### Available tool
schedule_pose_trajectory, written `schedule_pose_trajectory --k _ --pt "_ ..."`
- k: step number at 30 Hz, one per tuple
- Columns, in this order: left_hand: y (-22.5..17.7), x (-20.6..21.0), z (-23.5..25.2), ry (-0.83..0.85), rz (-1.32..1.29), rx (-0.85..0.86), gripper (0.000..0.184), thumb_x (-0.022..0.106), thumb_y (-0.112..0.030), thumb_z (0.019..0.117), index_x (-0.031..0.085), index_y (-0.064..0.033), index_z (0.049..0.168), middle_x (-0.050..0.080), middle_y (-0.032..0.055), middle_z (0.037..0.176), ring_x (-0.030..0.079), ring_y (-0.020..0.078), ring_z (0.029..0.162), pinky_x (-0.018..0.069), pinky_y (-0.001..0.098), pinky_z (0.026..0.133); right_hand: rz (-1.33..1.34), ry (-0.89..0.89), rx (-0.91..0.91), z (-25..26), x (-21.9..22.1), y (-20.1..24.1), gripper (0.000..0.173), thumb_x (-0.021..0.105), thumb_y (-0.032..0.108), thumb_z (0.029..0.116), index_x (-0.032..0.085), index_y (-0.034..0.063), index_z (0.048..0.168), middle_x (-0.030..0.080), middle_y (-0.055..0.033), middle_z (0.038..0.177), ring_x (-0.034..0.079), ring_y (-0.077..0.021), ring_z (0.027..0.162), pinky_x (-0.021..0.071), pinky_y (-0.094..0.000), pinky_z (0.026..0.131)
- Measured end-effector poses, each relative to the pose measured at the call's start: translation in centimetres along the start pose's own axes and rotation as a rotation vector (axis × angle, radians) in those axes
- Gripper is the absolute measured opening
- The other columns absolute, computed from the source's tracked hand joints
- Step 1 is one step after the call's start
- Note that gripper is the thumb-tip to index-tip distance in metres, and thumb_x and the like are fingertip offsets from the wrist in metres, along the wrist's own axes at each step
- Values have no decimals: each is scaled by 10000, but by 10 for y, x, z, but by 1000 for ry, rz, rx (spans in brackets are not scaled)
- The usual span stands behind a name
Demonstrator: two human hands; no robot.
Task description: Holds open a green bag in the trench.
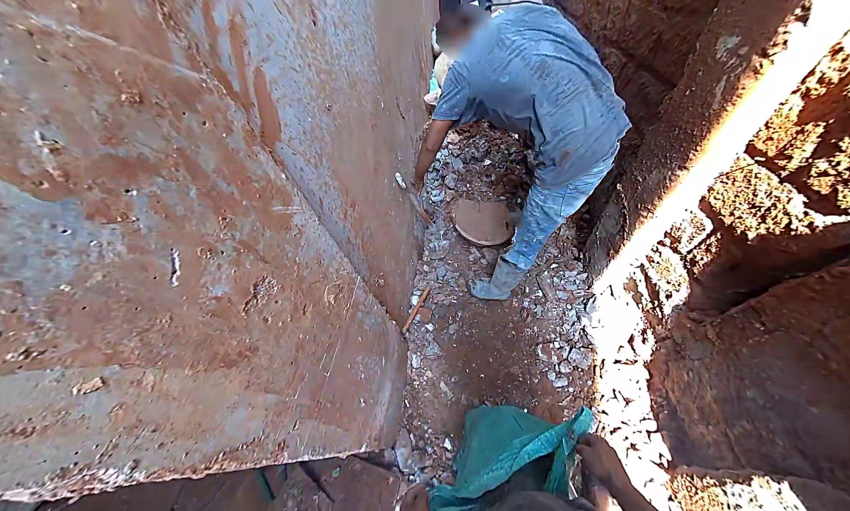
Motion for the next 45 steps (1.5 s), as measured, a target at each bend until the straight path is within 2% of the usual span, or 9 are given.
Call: schedule_pose_trajectory --k 5,11,15,18,22,26,31,37,45 --pt "-11 0 -14 13 37 -49 337 517 -121 1062 569 106 1305 597 305 1283 603 360 1112 488 523 964 -26 -7 -10 -9 -3 2 278 580 159 1020 685 -30 1195 693 -265 1189 666 -406 1140 502 -589 1001" --pt "-33 -9 -42 -12 74 -25 309 531 -115 1064 601 111 1263 621 280 1252 604 301 1075 480 442 958 -18 2 4 -15 -2 -1 307 569 161 1033 659 -42 1244 682 -274 1215 670 -407 1138 510 -579 1003" --pt "12 -9 -2 41 49 -19 325 511 -161 1074 602 88 1262 643 257 1203 647 292 995 539 452 881 -1 11 18 -16 1 -4 326 561 164 1035 642 -34 1281 675 -273 1236 671 -404 1143 514 -579 1004" --pt "66 -9 46 52 16 208 355 529 -197 1052 615 127 1170 682 302 1038 704 306 815 600 440 688 -1 16 22 -19 3 -5 333 552 182 1042 640 -20 1291 678 -267 1232 669 -408 1142 513 -583 1001" --pt "16 -8 -1 46 55 -55 325 518 -155 1075 594 96 1268 651 284 1208 675 344 1011 553 486 887 5 2 3 -20 6 -9 316 568 180 1030 665 -20 1255 692 -263 1196 678 -402 1117 517 -587 986" --pt "13 -11 1 51 21 19 289 504 -104 1066 591 107 1245 657 273 1116 672 293 890 569 439 800 12 9 15 -25 8 -10 309 563 181 1036 671 -12 1251 689 -259 1201 664 -402 1139 503 -584 1003" --pt "-3 -11 0 42 50 -59 325 519 -73 1054 557 94 1330 629 293 1237 656 343 1020 546 468 876 32 -29 6 -17 11 -21 293 584 186 1024 687 -8 1217 706 -248 1160 686 -390 1091 524 -579 973" --pt "3 -12 2 9 -7 -8 258 524 -36 1043 585 90 1259 662 245 1069 642 263 834 549 412 758 20 -10 14 -16 17 -26 288 585 171 1022 688 -8 1222 705 -251 1169 679 -397 1115 512 -587 990" --pt "-30 -18 -11 -63 -261 52 307 461 -55 1071 516 95 1333 683 225 1044 670 208 800 560 351 743 16 17 15 -19 9 -20 295 552 159 1035 686 -17 1231 697 -261 1190 675 -399 1123 513 -580 991"
Point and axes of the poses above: each hand's wrist, its own z-axis towards the middle knuckle, its own x-axis out of the palm, y = z × x, the point moved 6 cm from there along z, towards the middle knuckle
